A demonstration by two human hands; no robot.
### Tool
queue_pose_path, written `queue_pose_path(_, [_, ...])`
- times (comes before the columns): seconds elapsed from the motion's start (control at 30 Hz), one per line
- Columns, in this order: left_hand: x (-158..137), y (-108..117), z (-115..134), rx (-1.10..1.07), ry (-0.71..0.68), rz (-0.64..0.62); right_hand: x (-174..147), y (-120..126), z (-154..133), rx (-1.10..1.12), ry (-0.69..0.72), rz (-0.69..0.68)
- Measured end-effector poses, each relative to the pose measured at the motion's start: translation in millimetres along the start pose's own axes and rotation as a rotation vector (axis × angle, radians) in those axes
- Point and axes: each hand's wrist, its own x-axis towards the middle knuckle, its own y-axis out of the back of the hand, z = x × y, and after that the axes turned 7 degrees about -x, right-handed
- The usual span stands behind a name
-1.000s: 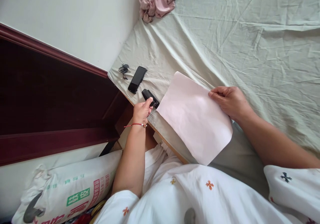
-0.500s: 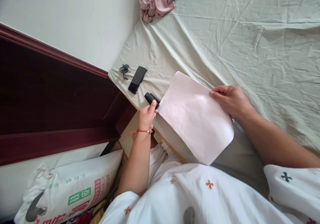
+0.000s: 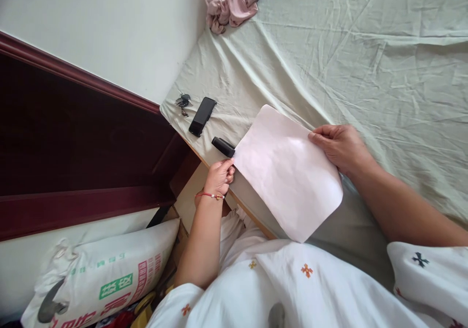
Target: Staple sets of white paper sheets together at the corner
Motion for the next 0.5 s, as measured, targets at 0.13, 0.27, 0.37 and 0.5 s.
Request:
queue_pose_path(0.13, [-0.8, -1.1, 2.0, -0.045, 0.017, 0.021, -3.2, -2.9, -4.7, 0.030, -0.086, 0.022])
queue_pose_path(0.27, [0.9, -3.3, 3.0, -0.036, 0.017, 0.060, -4.6, -3.7, -4.9, -0.026, -0.033, 0.036])
queue_pose_path(0.37, [4.8, -4.1, -2.8, -0.006, -0.015, 0.070, -3.8, -1.9, -3.2, -0.050, -0.019, 0.035])
queue_pose_path(0.5, [6.3, -1.7, -16.2, 0.097, -0.308, 0.199, -2.7, 0.4, -2.6, -0.112, -0.003, 0.024])
